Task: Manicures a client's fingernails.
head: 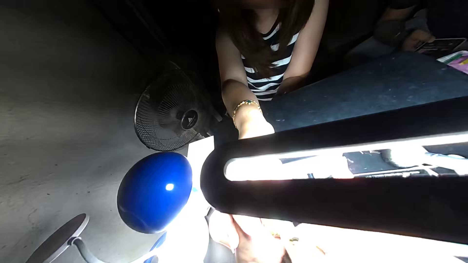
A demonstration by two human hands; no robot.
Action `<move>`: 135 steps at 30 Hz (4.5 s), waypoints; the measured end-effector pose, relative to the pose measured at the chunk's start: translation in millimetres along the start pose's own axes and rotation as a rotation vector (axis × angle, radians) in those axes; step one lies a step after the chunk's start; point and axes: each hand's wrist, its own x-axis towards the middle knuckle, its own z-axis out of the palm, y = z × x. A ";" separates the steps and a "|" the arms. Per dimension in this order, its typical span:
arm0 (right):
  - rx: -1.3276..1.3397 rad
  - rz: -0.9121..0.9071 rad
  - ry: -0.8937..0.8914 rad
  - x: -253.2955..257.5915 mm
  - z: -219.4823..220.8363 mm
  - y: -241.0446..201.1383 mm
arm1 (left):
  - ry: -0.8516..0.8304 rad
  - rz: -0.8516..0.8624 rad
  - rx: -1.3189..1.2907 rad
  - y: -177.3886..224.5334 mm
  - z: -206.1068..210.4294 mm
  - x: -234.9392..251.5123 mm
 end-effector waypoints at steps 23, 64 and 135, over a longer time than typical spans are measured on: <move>0.129 0.058 0.124 10.0 5.3 -15.0 | 0.328 0.112 0.162 7.9 86.1 43.0; -0.214 0.005 -0.116 37.5 -24.1 -13.8 | 0.477 0.158 0.421 -16.4 63.3 31.9; -0.196 0.042 -0.164 31.2 -38.6 -8.4 | -0.083 0.200 0.147 -16.9 -7.5 18.5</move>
